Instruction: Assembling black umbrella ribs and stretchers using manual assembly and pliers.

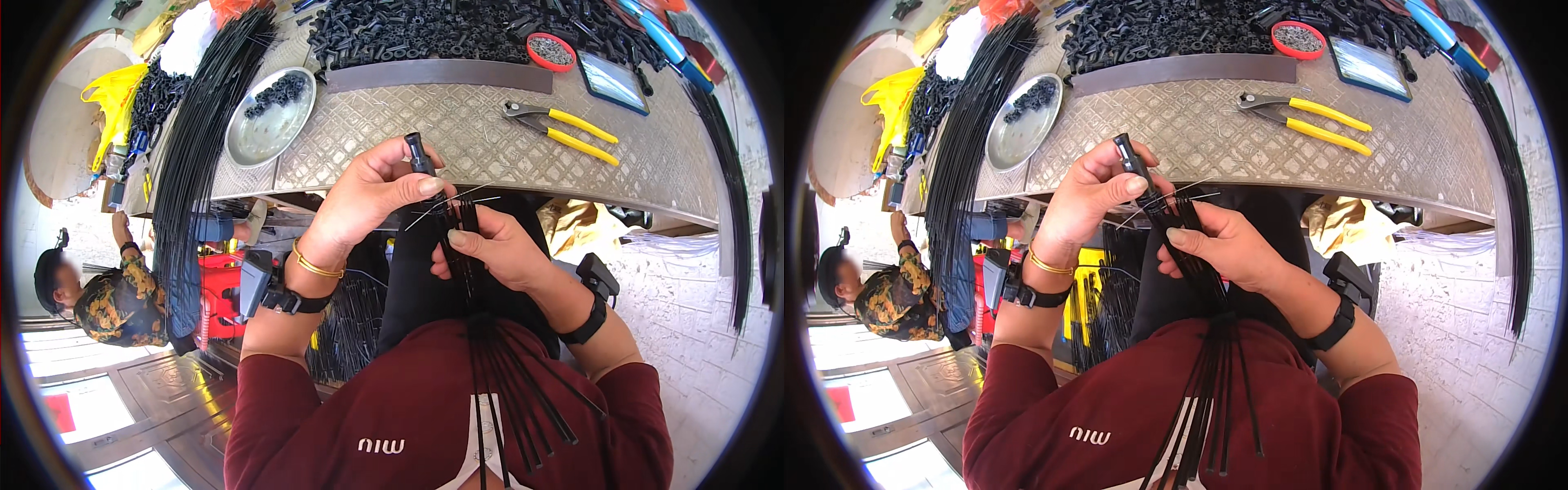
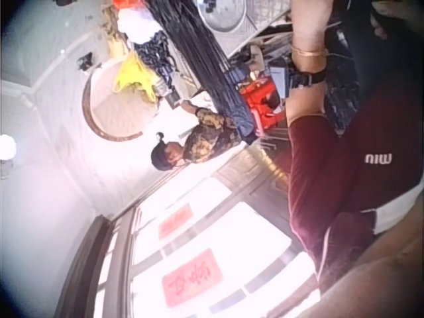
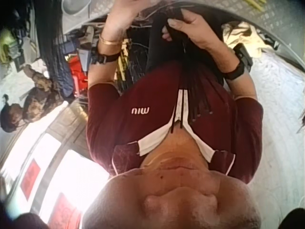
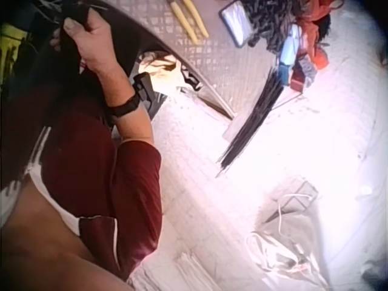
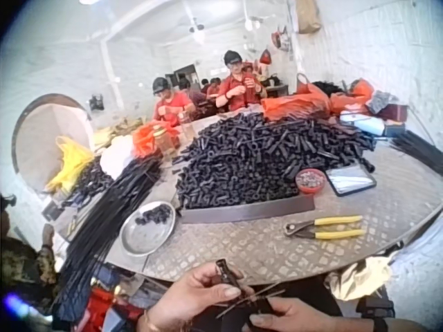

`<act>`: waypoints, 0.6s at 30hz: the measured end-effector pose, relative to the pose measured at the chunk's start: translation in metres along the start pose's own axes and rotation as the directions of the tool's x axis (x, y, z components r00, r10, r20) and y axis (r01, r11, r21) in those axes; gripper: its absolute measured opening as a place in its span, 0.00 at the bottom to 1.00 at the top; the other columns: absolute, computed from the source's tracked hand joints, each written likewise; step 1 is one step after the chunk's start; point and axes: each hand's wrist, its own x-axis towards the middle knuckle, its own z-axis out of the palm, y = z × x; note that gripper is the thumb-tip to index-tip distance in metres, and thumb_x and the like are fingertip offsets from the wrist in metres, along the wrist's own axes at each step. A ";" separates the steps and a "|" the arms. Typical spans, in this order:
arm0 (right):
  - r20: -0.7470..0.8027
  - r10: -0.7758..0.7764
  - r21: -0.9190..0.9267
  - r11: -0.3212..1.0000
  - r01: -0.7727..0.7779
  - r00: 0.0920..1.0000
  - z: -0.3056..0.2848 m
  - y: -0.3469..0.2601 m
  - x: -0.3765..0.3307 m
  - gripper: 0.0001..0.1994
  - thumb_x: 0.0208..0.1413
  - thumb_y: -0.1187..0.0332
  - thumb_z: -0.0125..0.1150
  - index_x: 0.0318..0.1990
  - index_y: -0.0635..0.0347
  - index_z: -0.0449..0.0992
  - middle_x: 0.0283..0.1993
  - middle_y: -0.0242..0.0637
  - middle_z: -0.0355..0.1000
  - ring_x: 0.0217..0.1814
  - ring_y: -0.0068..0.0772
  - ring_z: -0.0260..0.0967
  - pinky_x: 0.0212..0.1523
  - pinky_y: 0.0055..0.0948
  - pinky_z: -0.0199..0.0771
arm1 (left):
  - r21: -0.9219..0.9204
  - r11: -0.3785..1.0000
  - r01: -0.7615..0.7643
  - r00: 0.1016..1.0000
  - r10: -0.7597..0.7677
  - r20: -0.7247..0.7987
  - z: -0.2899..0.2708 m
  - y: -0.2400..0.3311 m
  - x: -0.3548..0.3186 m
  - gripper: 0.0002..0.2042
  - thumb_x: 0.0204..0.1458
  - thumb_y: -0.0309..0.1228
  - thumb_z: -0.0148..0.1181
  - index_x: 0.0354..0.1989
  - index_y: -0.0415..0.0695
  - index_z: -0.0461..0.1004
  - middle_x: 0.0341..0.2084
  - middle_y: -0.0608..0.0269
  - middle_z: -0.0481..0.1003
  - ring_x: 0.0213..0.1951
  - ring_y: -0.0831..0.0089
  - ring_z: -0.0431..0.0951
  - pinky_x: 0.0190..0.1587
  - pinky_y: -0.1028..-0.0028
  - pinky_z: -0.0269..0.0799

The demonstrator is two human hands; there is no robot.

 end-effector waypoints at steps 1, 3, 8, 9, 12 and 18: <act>0.003 -0.005 -0.005 1.000 0.005 1.000 0.000 0.000 0.000 0.14 0.58 0.67 0.56 0.48 0.61 0.68 0.36 0.39 0.73 0.37 0.31 0.74 0.39 0.29 0.78 | -0.008 1.000 0.005 1.000 -0.004 0.017 0.000 0.001 0.000 0.12 0.49 0.30 0.62 0.41 0.41 0.70 0.32 0.57 0.77 0.36 0.71 0.78 0.42 0.73 0.72; 0.005 -0.012 -0.010 1.000 0.012 1.000 0.001 0.000 0.000 0.13 0.58 0.66 0.55 0.48 0.61 0.68 0.36 0.39 0.73 0.37 0.31 0.74 0.39 0.29 0.78 | -0.015 1.000 0.008 0.999 -0.008 0.036 -0.001 0.000 0.000 0.13 0.49 0.31 0.62 0.41 0.41 0.70 0.32 0.56 0.77 0.36 0.70 0.78 0.43 0.72 0.72; 0.003 -0.033 -0.017 0.999 0.033 0.999 -0.001 0.001 -0.002 0.12 0.58 0.68 0.54 0.47 0.64 0.68 0.35 0.42 0.73 0.37 0.37 0.75 0.40 0.35 0.77 | 0.051 0.999 0.009 1.000 -0.008 -0.023 0.005 0.003 -0.009 0.23 0.48 0.25 0.63 0.53 0.40 0.65 0.37 0.55 0.76 0.41 0.71 0.76 0.40 0.77 0.73; 0.003 -0.033 -0.015 0.999 0.033 0.999 -0.002 0.000 -0.003 0.12 0.58 0.68 0.54 0.47 0.64 0.68 0.35 0.42 0.73 0.37 0.37 0.75 0.40 0.35 0.77 | 0.052 0.999 0.011 1.000 -0.010 -0.022 0.006 0.001 -0.014 0.23 0.48 0.25 0.63 0.53 0.40 0.65 0.37 0.55 0.76 0.41 0.71 0.76 0.40 0.77 0.73; 0.019 -0.027 0.013 1.000 0.027 0.999 -0.003 -0.002 -0.004 0.15 0.58 0.66 0.55 0.50 0.60 0.67 0.37 0.39 0.73 0.38 0.32 0.74 0.40 0.30 0.77 | -0.044 0.975 -0.217 0.954 0.222 0.200 0.001 -0.009 -0.021 0.47 0.40 0.20 0.65 0.67 0.43 0.38 0.48 0.47 0.70 0.51 0.65 0.70 0.53 0.67 0.65; 0.019 -0.058 0.033 0.998 0.058 0.998 -0.003 0.001 -0.002 0.15 0.58 0.68 0.54 0.51 0.63 0.67 0.36 0.41 0.73 0.37 0.36 0.75 0.41 0.34 0.78 | 0.061 0.962 -0.268 0.962 0.271 -0.045 0.031 -0.024 -0.031 0.43 0.44 0.12 0.52 0.68 0.44 0.35 0.47 0.50 0.70 0.49 0.66 0.71 0.56 0.65 0.62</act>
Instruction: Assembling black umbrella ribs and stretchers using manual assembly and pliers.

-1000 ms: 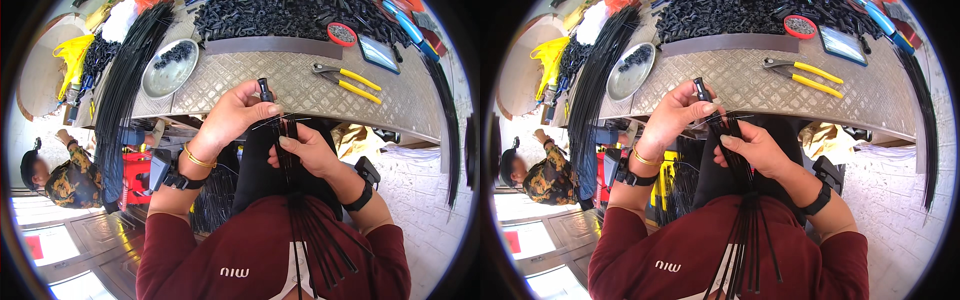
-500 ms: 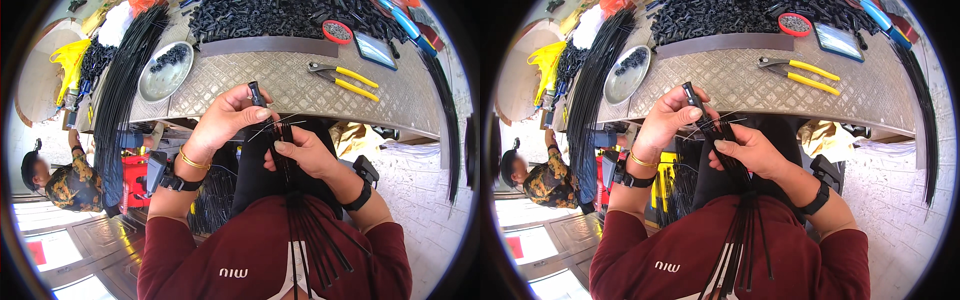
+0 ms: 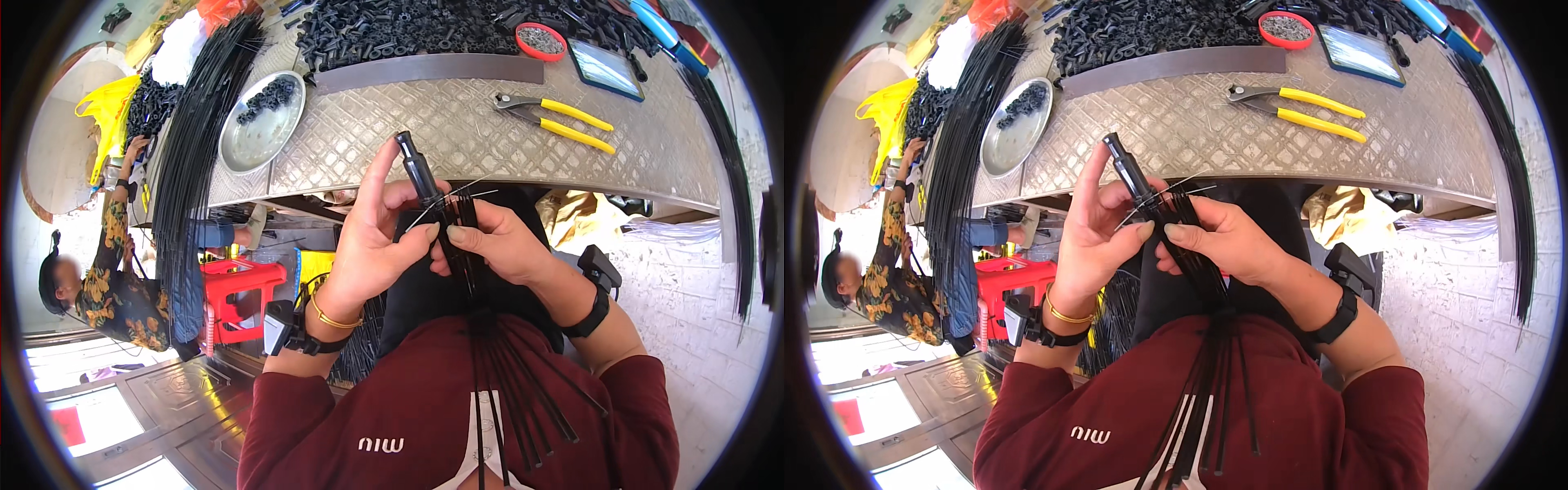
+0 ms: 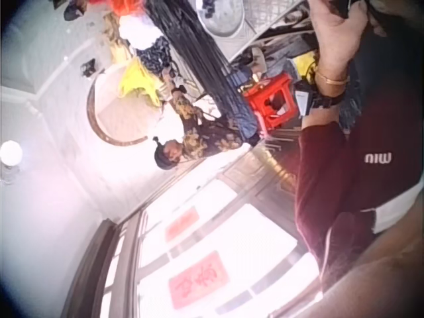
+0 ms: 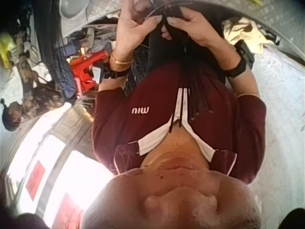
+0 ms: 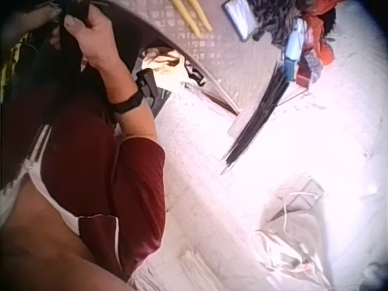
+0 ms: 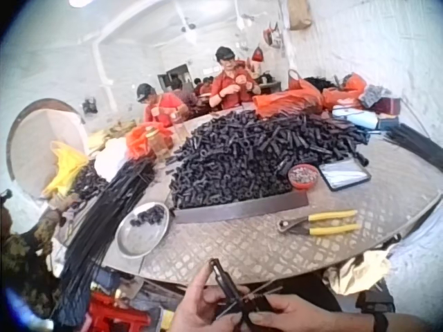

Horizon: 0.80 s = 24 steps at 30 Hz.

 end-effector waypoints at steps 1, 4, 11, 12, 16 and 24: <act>-0.008 0.012 -0.004 1.000 -0.012 1.000 0.001 -0.001 0.000 0.15 0.58 0.68 0.54 0.51 0.63 0.68 0.37 0.41 0.73 0.37 0.36 0.75 0.41 0.34 0.78 | -0.047 0.998 0.030 0.999 -0.031 -0.027 0.001 0.001 -0.001 0.42 0.45 0.12 0.51 0.68 0.45 0.35 0.47 0.50 0.70 0.49 0.67 0.71 0.55 0.65 0.63; -0.006 0.024 -0.011 1.000 -0.024 1.000 0.002 -0.002 -0.002 0.15 0.58 0.67 0.54 0.51 0.62 0.67 0.36 0.39 0.73 0.38 0.32 0.74 0.40 0.31 0.77 | -0.128 0.990 0.056 0.998 -0.052 0.033 -0.003 0.002 0.002 0.42 0.45 0.11 0.49 0.68 0.46 0.35 0.48 0.49 0.69 0.48 0.67 0.71 0.54 0.66 0.64; 0.010 0.024 -0.019 1.000 -0.024 1.000 0.004 -0.002 -0.002 0.14 0.58 0.67 0.55 0.50 0.62 0.68 0.35 0.37 0.73 0.37 0.28 0.74 0.40 0.27 0.77 | -0.111 0.994 0.018 0.999 -0.021 -0.026 0.003 -0.005 -0.002 0.41 0.45 0.12 0.49 0.68 0.46 0.37 0.46 0.51 0.69 0.47 0.68 0.71 0.52 0.68 0.66; 0.009 0.022 -0.018 1.000 -0.022 1.000 0.005 -0.002 -0.002 0.14 0.58 0.67 0.55 0.50 0.62 0.68 0.35 0.37 0.73 0.37 0.28 0.74 0.40 0.27 0.77 | -0.090 0.996 -0.002 0.999 -0.002 -0.048 0.004 -0.005 -0.002 0.40 0.45 0.12 0.48 0.67 0.46 0.38 0.45 0.52 0.69 0.46 0.69 0.71 0.49 0.70 0.68; 0.026 -0.008 -0.026 1.000 0.008 1.000 0.003 -0.002 -0.001 0.13 0.58 0.67 0.55 0.49 0.62 0.69 0.35 0.36 0.73 0.37 0.28 0.74 0.41 0.28 0.76 | -0.143 0.990 0.004 0.991 -0.023 -0.135 0.015 -0.002 0.001 0.39 0.45 0.13 0.46 0.67 0.45 0.37 0.41 0.54 0.68 0.40 0.72 0.72 0.39 0.75 0.73; 0.047 -0.051 -0.017 0.999 0.052 0.998 0.004 -0.002 -0.003 0.13 0.58 0.67 0.54 0.48 0.62 0.69 0.35 0.35 0.73 0.38 0.27 0.73 0.42 0.28 0.75 | -0.058 0.992 -0.115 0.983 0.105 -0.152 0.021 -0.005 0.002 0.36 0.46 0.15 0.47 0.64 0.44 0.38 0.41 0.52 0.67 0.36 0.74 0.72 0.23 0.81 0.73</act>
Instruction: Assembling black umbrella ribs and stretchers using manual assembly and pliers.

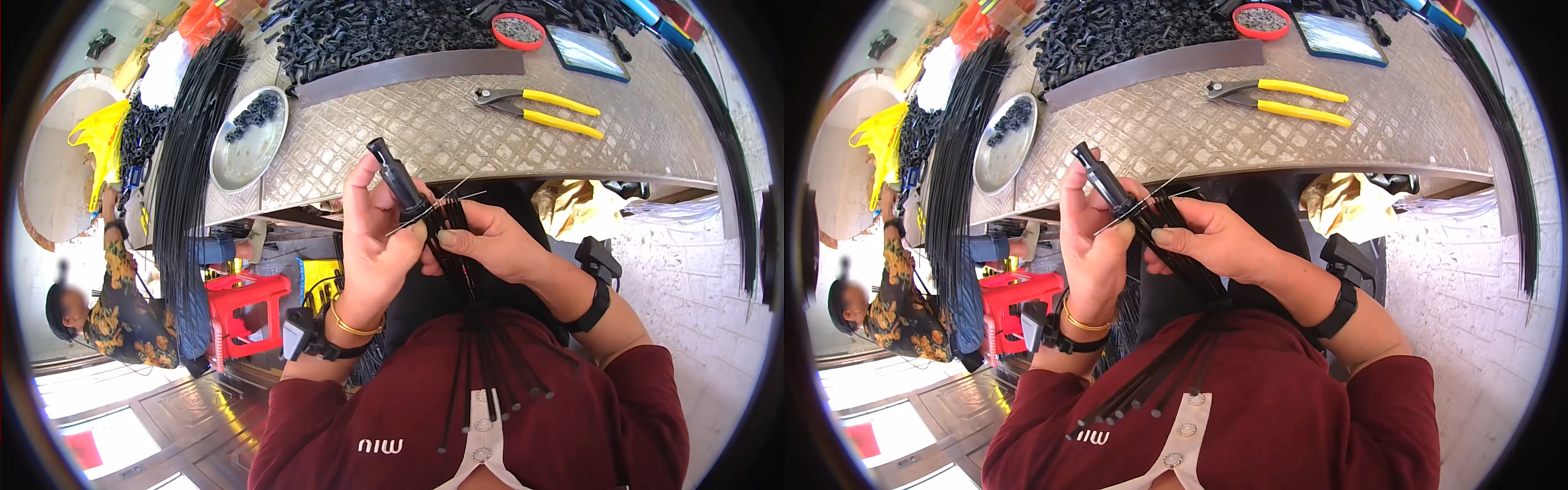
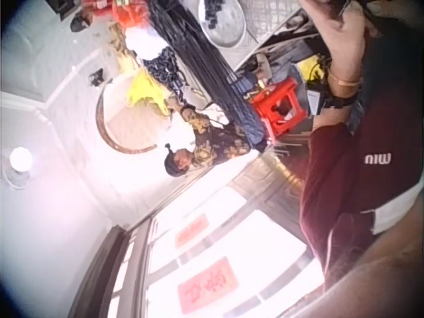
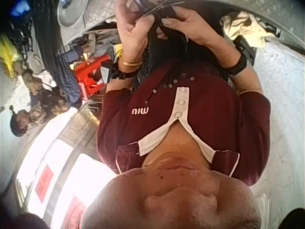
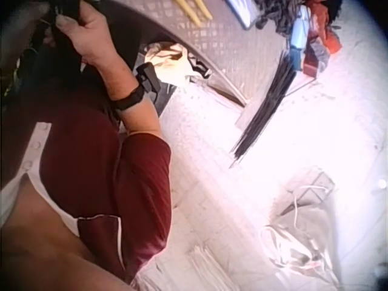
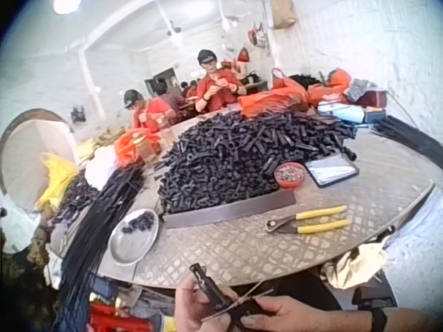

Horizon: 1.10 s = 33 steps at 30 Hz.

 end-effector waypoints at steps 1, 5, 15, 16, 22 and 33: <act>0.002 -0.007 -0.011 1.000 0.007 1.000 -0.001 0.000 -0.001 0.13 0.58 0.67 0.54 0.48 0.61 0.69 0.35 0.35 0.73 0.38 0.26 0.73 0.42 0.27 0.75 | -0.151 0.982 0.112 0.994 -0.113 0.003 0.000 0.002 0.001 0.36 0.46 0.16 0.48 0.63 0.44 0.38 0.40 0.52 0.67 0.35 0.74 0.72 0.23 0.81 0.73; 0.008 -0.080 -0.038 0.996 0.080 0.997 -0.002 0.003 0.001 0.13 0.59 0.67 0.54 0.48 0.62 0.69 0.35 0.34 0.73 0.38 0.25 0.72 0.42 0.25 0.74 | 0.015 0.999 0.036 0.999 -0.035 -0.020 0.004 -0.001 -0.002 0.36 0.46 0.16 0.48 0.64 0.44 0.37 0.40 0.52 0.67 0.33 0.74 0.72 0.24 0.80 0.72; 0.001 -0.040 0.005 0.999 0.040 0.999 0.004 -0.004 -0.004 0.16 0.59 0.68 0.53 0.53 0.61 0.66 0.35 0.34 0.72 0.37 0.24 0.72 0.43 0.26 0.74 | -0.112 0.993 0.047 0.992 -0.033 0.123 -0.014 0.000 0.001 0.34 0.50 0.17 0.55 0.64 0.41 0.45 0.44 0.46 0.71 0.38 0.71 0.75 0.34 0.76 0.75; -0.009 -0.028 0.007 1.000 0.028 1.000 0.004 -0.004 -0.004 0.16 0.59 0.67 0.53 0.53 0.61 0.65 0.36 0.34 0.72 0.37 0.24 0.72 0.43 0.26 0.74 | -0.111 0.993 0.048 0.992 -0.034 0.124 -0.014 0.000 0.001 0.34 0.50 0.17 0.55 0.64 0.41 0.45 0.44 0.46 0.71 0.38 0.71 0.75 0.34 0.76 0.75; -0.019 -0.048 0.007 0.999 0.048 0.999 0.003 0.001 -0.001 0.13 0.59 0.66 0.54 0.47 0.63 0.65 0.36 0.37 0.72 0.38 0.25 0.72 0.43 0.27 0.74 | -0.307 0.922 0.236 0.971 -0.214 0.102 -0.012 0.007 0.004 0.30 0.49 0.18 0.58 0.60 0.40 0.52 0.44 0.46 0.72 0.39 0.68 0.76 0.39 0.73 0.75; -0.069 -0.046 0.009 0.999 0.047 0.997 0.005 0.003 -0.003 0.11 0.58 0.67 0.55 0.44 0.63 0.65 0.35 0.35 0.72 0.36 0.23 0.72 0.41 0.25 0.74 | -0.110 0.958 0.267 0.963 -0.261 0.064 -0.021 0.008 0.007 0.17 0.42 0.17 0.65 0.43 0.38 0.70 0.36 0.62 0.74 0.39 0.76 0.75 0.41 0.76 0.73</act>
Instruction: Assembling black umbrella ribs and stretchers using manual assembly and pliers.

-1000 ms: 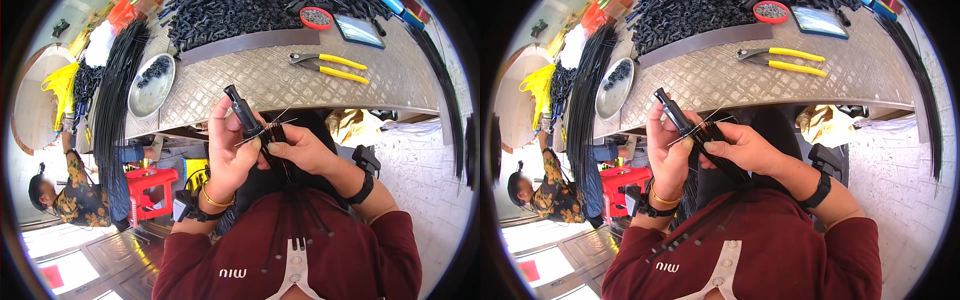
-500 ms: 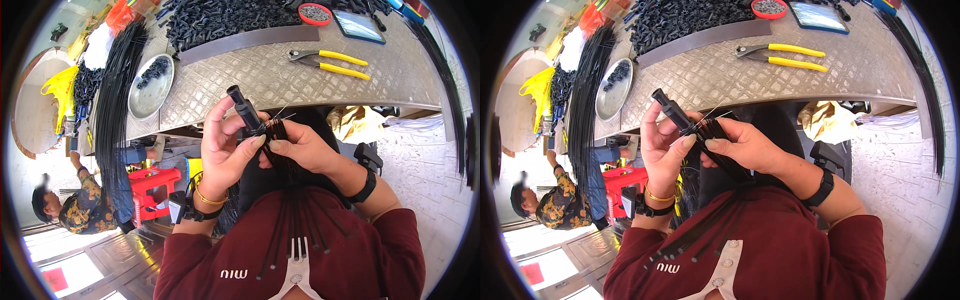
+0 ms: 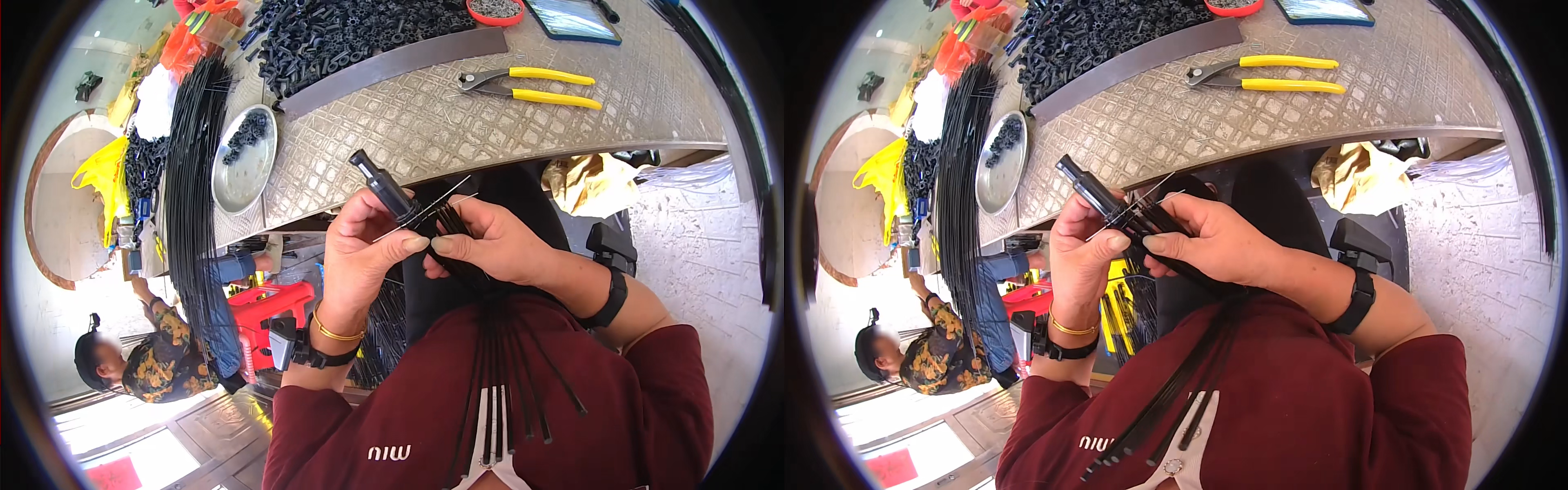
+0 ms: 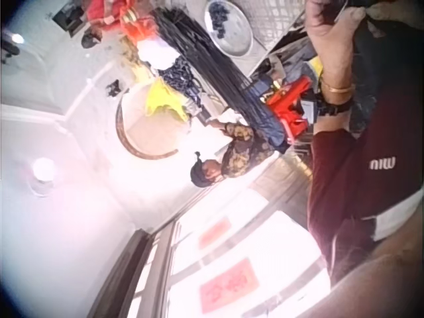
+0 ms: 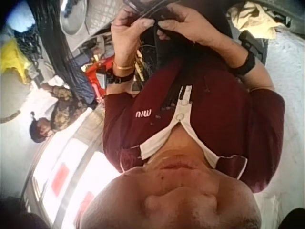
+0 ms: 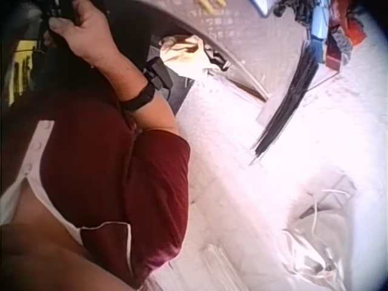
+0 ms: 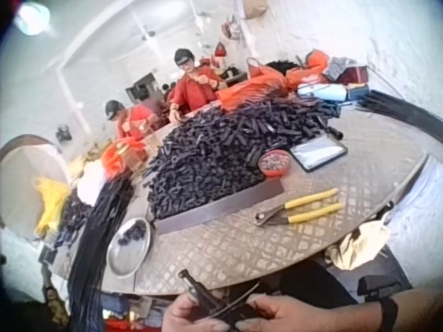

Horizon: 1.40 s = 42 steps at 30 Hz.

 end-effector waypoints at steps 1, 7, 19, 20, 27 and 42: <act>0.017 -0.007 0.003 1.000 0.007 1.000 -0.002 0.001 0.000 0.12 0.58 0.67 0.55 0.45 0.63 0.65 0.36 0.36 0.71 0.37 0.25 0.72 0.41 0.26 0.75 | 0.068 0.998 0.019 1.000 -0.020 0.010 0.000 0.002 0.001 0.17 0.41 0.17 0.66 0.42 0.38 0.70 0.34 0.64 0.74 0.39 0.78 0.75 0.41 0.78 0.72; 0.019 -0.018 0.012 1.000 0.018 1.000 -0.002 -0.003 -0.001 0.11 0.58 0.67 0.56 0.44 0.63 0.67 0.35 0.36 0.72 0.37 0.24 0.72 0.41 0.26 0.74 | 0.114 0.993 -0.010 1.000 0.010 0.001 0.004 0.002 0.005 0.16 0.40 0.17 0.66 0.40 0.37 0.71 0.33 0.64 0.75 0.36 0.79 0.75 0.41 0.78 0.72; -0.048 0.097 0.087 0.992 -0.092 0.994 -0.011 -0.011 -0.001 0.11 0.56 0.63 0.59 0.38 0.62 0.73 0.31 0.34 0.74 0.32 0.21 0.72 0.36 0.22 0.74 | 0.137 0.984 -0.117 0.993 0.114 0.027 0.003 -0.017 0.013 0.17 0.41 0.22 0.67 0.42 0.36 0.73 0.36 0.62 0.74 0.38 0.77 0.74 0.43 0.77 0.70; -0.034 0.119 0.099 0.988 -0.115 0.992 -0.011 -0.012 -0.002 0.12 0.56 0.63 0.59 0.39 0.62 0.73 0.31 0.35 0.74 0.32 0.22 0.72 0.36 0.22 0.73 | 0.137 0.984 -0.116 0.993 0.113 0.031 0.002 -0.019 0.013 0.17 0.41 0.22 0.67 0.42 0.36 0.73 0.36 0.62 0.74 0.38 0.77 0.74 0.43 0.77 0.70; 0.072 0.141 0.167 0.974 -0.151 0.987 -0.013 -0.012 -0.008 0.12 0.56 0.63 0.59 0.40 0.62 0.73 0.33 0.37 0.75 0.34 0.24 0.72 0.38 0.23 0.74 | 0.041 0.991 -0.125 0.985 0.120 0.121 0.002 -0.023 0.016 0.17 0.40 0.26 0.69 0.40 0.34 0.74 0.40 0.57 0.73 0.38 0.73 0.74 0.42 0.76 0.70; -0.150 0.234 0.128 0.968 -0.216 0.961 -0.002 -0.018 0.000 0.12 0.53 0.60 0.62 0.32 0.61 0.74 0.29 0.35 0.75 0.27 0.20 0.71 0.29 0.19 0.71 | 0.012 0.971 -0.240 0.971 0.239 0.007 -0.001 -0.034 0.016 0.15 0.47 0.27 0.64 0.42 0.35 0.72 0.41 0.58 0.73 0.41 0.75 0.72 0.45 0.76 0.67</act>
